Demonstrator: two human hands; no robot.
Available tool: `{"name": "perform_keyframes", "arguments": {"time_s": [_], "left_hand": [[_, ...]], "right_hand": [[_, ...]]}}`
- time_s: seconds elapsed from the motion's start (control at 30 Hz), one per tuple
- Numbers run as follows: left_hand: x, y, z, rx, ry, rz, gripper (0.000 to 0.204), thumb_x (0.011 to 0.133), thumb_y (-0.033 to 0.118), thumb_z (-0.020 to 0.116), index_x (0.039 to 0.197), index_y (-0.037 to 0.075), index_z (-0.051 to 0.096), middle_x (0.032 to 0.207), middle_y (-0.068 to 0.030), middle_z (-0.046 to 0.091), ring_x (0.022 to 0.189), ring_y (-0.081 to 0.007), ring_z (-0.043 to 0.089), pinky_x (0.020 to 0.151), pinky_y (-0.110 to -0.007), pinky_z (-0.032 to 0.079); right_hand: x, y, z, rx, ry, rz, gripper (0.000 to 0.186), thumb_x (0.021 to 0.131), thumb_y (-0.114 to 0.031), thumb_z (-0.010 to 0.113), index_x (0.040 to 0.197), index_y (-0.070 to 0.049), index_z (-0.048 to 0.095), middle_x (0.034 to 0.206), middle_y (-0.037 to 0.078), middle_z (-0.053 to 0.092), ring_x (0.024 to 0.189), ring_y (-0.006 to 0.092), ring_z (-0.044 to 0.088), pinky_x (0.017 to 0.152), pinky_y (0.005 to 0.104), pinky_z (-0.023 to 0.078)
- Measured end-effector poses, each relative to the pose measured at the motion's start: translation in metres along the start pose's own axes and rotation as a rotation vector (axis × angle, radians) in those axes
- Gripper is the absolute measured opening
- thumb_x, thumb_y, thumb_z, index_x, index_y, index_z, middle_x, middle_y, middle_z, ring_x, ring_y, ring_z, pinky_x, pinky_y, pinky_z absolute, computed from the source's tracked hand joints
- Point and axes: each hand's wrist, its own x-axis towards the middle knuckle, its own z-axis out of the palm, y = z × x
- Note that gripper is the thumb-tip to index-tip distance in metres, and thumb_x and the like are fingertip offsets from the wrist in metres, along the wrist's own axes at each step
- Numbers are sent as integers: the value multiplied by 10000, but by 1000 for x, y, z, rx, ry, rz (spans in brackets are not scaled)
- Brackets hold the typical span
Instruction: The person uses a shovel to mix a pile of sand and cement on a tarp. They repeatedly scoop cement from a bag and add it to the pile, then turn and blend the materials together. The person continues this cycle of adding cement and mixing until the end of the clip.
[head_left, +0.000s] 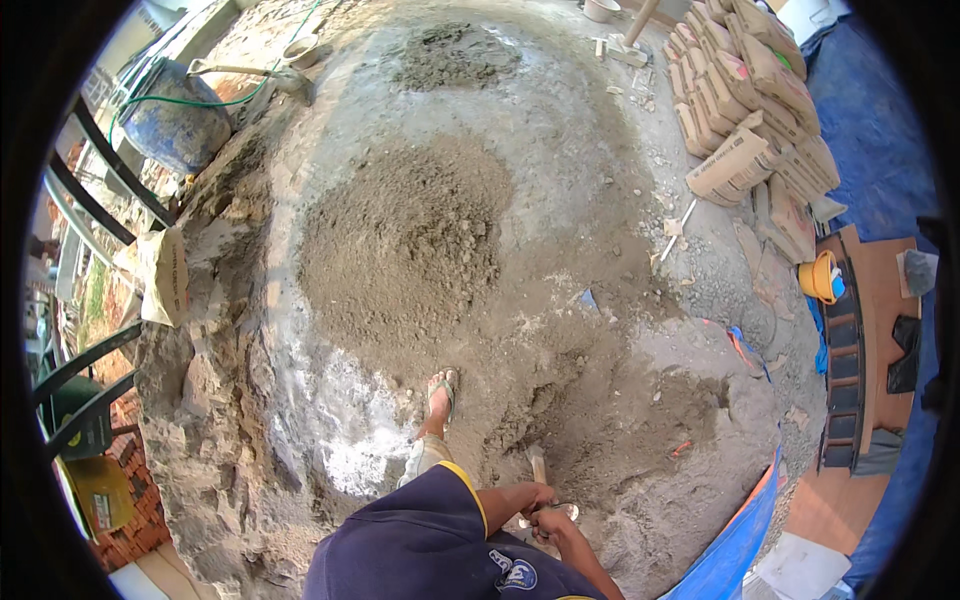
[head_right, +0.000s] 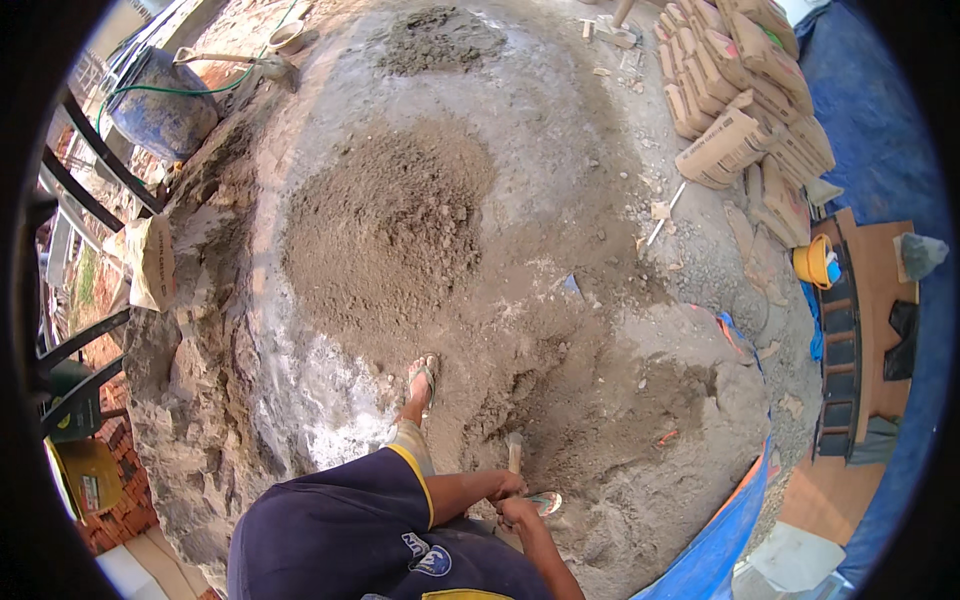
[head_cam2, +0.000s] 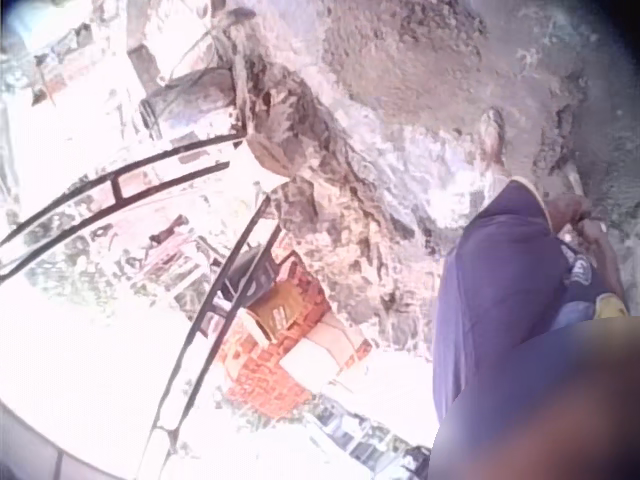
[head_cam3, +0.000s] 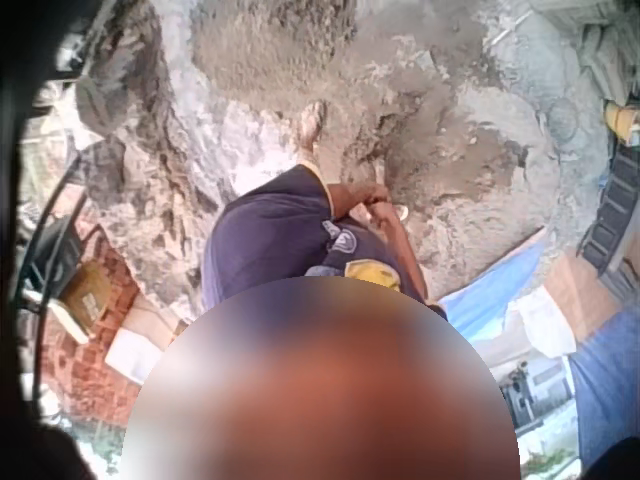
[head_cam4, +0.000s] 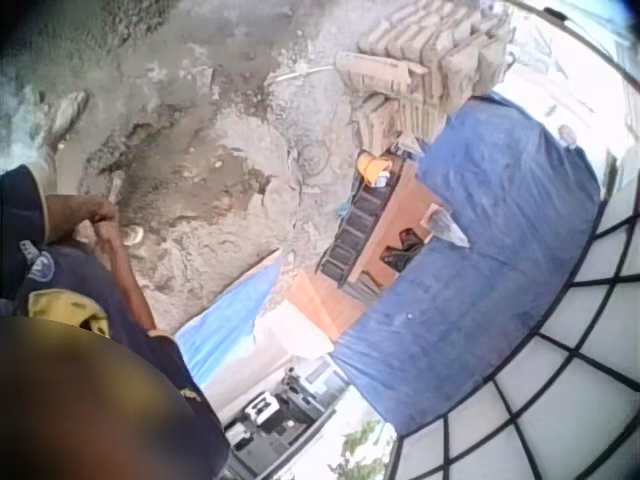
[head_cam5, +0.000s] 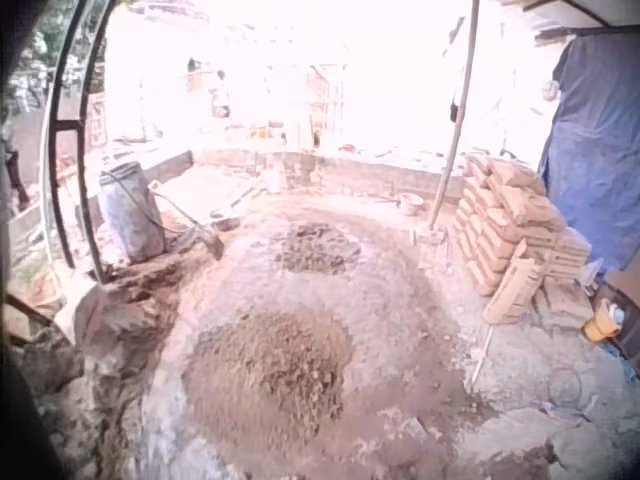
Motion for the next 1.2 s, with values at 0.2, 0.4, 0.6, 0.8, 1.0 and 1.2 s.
{"name": "perform_keyframes", "arguments": {"time_s": [0.2, 0.4, 0.6, 0.8, 1.0, 1.2], "left_hand": [[-130, 46, -84, -339, 188, 154, 327, 892, 263, 612, 1121, 46, 526, 1006, -139, 596, 858, -247, 617, 736, -453, 508], [-265, 112, -187, -713, 222, 579, 176, 905, 200, 617, 1013, 79, 548, 853, -77, 608, 643, -217, 610, 675, -437, 537], [-432, 160, -273, -861, 515, 1021, 170, 849, 179, 644, 909, 35, 576, 683, -62, 596, 537, -193, 590, 528, -387, 529], [-564, 144, -270, -810, 877, 1344, 172, 762, 120, 608, 812, -41, 575, 625, -94, 584, 526, -184, 566, 473, -338, 435], [-663, 105, -266, -801, 1015, 1841, 142, 746, 115, 585, 770, -3, 509, 611, -90, 547, 522, -203, 548, 498, -365, 451], [-600, 64, -311, -1178, 948, 1460, 169, 787, 92, 593, 872, -37, 525, 648, -109, 574, 521, -211, 566, 456, -363, 455]], "right_hand": [[-118, -107, 87, -392, 84, -114, 152, 773, -91, 608, 831, 47, 581, 546, 87, 542, 419, 177, 519, 390, 317, 400], [-213, -115, 98, -792, 309, -596, 388, 709, -118, 633, 1026, 99, 577, 765, 225, 627, 712, 333, 646, 688, 407, 508], [-204, -102, 80, -771, 283, -956, 504, 732, -137, 626, 1203, -4, 506, 971, 239, 624, 894, 401, 624, 776, 437, 490], [-69, -186, 132, -896, 569, -1241, 425, 802, -127, 629, 1183, -36, 465, 1078, 236, 566, 1052, 409, 554, 853, 480, 468], [-94, -279, 172, -1038, 573, -1175, 413, 789, -141, 644, 1158, -58, 479, 1179, 188, 568, 1111, 361, 556, 910, 471, 451], [-125, -275, 157, -1090, 367, -1054, 620, 787, -175, 546, 1380, -98, 380, 1296, 277, 495, 1213, 425, 473, 1000, 491, 408]]}}
